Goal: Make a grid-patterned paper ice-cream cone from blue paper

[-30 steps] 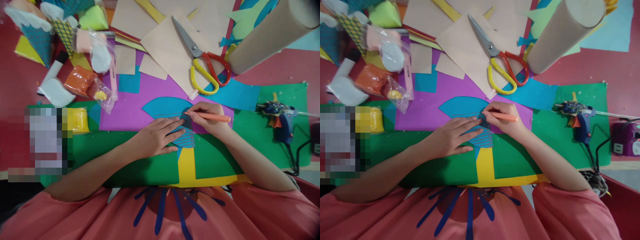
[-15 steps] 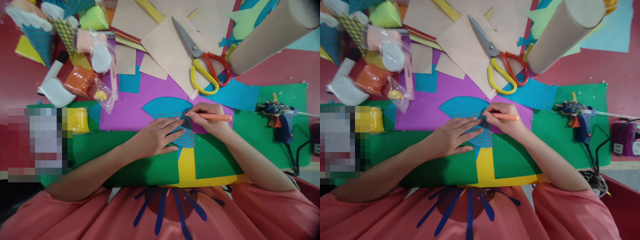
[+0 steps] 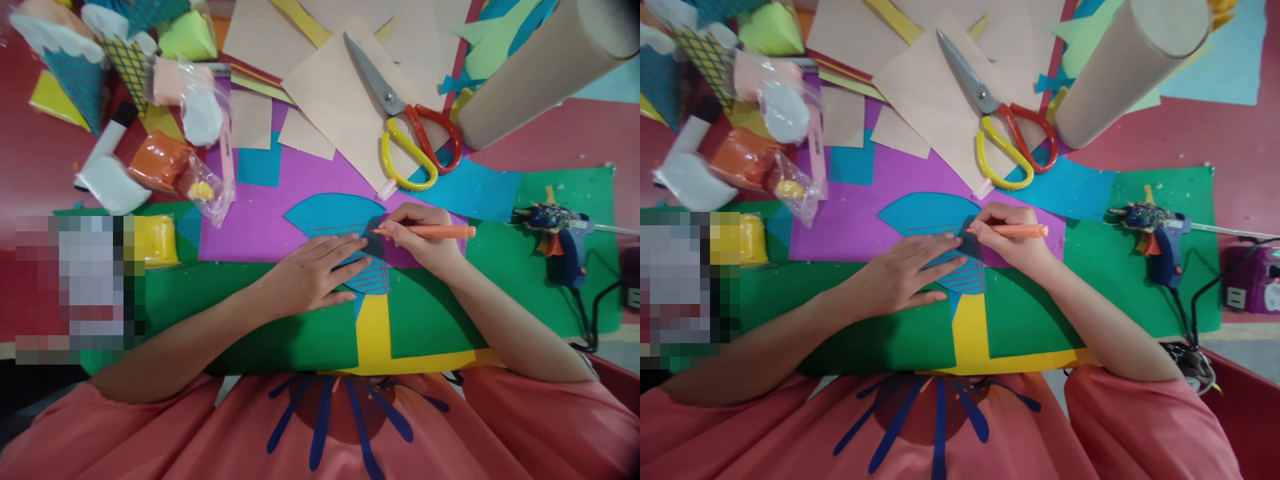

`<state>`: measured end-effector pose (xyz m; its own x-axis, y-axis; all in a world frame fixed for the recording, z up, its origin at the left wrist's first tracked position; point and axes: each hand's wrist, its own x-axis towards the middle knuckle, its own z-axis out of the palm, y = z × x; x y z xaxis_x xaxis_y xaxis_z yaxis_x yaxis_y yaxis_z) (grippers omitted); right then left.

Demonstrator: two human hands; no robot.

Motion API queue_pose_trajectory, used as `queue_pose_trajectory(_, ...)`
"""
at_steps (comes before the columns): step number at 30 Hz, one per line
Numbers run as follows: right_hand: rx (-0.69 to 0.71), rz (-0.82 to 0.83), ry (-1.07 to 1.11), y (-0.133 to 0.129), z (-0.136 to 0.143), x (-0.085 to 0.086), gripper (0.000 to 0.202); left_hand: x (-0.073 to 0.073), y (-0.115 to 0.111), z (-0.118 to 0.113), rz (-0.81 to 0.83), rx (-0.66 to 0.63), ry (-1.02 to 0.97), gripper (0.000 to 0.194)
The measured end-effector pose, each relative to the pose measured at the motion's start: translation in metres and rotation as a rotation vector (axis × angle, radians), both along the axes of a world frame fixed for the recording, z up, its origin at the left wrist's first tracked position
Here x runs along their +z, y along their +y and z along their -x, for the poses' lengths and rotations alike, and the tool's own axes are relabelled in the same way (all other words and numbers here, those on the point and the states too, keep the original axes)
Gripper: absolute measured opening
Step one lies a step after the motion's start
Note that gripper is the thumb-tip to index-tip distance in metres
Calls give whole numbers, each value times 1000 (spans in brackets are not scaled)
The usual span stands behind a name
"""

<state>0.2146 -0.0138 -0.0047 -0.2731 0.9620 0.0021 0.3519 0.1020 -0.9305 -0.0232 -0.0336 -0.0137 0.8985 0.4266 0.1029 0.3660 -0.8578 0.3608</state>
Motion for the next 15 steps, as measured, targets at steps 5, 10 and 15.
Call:
queue_pose_trajectory(5, 2, 3, 1, 0, 0, 0, 19, -1, 1, 0, 11, 65, 13, 49)
queue_pose_trajectory(10, 18, -9, -38, 0, 1, -1, 20, -3, 1, 1, 19, 70, 16, 50)
queue_pose_trajectory(15, 21, -20, -62, 1, 1, -2, 17, -2, 0, 0, -9, 73, -9, 49)
